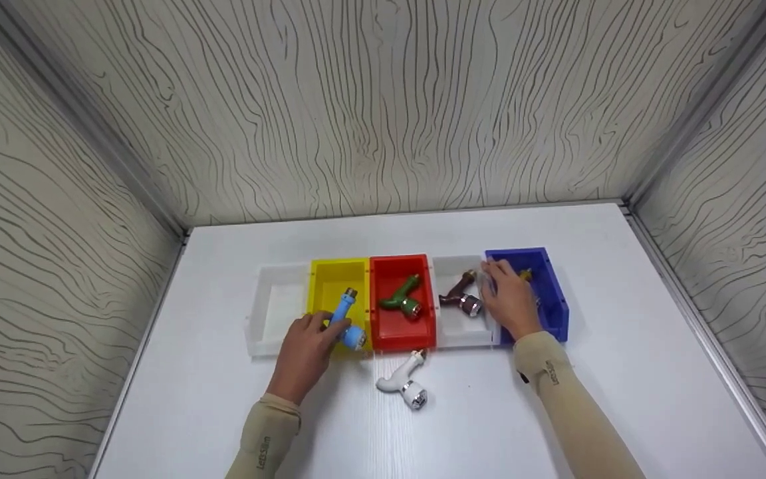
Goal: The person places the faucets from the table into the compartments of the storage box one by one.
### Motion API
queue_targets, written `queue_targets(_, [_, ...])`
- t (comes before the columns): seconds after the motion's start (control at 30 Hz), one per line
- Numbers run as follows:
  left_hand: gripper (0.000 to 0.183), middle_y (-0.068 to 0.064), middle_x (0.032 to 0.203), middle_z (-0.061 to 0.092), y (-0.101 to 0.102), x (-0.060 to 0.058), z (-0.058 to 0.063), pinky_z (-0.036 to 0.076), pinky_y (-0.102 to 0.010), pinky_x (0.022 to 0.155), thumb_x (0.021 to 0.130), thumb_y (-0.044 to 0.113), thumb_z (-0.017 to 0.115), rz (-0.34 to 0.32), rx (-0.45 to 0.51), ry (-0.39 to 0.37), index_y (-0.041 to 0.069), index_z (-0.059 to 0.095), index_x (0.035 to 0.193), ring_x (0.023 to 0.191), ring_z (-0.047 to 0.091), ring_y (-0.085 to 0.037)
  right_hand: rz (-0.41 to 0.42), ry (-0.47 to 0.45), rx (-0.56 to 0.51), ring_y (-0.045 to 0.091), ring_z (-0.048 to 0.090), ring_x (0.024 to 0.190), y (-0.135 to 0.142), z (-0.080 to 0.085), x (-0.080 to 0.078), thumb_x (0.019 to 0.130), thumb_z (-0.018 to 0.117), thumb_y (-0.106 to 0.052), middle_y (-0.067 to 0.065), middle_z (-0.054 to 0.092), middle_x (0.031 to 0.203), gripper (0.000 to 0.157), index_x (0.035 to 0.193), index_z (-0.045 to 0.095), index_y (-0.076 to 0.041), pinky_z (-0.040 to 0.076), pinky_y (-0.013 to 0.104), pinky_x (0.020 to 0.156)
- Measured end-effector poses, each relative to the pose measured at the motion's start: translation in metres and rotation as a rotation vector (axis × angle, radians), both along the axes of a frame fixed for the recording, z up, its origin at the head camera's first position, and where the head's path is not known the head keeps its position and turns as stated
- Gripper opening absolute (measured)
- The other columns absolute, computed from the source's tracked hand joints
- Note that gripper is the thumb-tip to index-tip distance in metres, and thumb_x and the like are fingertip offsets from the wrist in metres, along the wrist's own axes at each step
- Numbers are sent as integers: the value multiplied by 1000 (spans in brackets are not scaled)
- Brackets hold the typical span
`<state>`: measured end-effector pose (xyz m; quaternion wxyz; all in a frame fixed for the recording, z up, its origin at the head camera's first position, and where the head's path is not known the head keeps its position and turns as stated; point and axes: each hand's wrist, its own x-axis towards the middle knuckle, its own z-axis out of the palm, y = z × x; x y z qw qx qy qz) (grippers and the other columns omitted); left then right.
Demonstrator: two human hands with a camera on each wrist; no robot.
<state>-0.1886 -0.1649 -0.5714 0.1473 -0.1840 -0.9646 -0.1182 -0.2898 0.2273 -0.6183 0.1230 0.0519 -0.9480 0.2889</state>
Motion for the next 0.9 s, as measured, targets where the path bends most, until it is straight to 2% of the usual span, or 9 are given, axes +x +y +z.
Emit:
queue_targets(0.3, [39,-7,123,67,-5,-17,5,58,-45,101,90,15,81,61,34,-37,32,74,124,106,62,-28,10,70,4,47,67,107,1,-3,-1,98,64,-14,16,63,136,42,138,65,-3,56,59,95])
queue_targets(0.6, [35,-9,121,69,-1,-40,3,56,-46,102,93,14,78,74,-1,-6,29,75,124,103,62,-29,3,38,-5,46,67,109,1,0,-1,99,63,-16,16,62,131,43,140,63,-2,55,59,98])
queue_targets(0.9, [40,-9,125,68,5,-56,-2,53,-50,109,92,9,78,103,-37,-49,28,74,127,112,64,-32,4,43,-2,46,67,108,1,-2,-2,98,63,-17,16,62,132,44,140,63,-3,55,59,97])
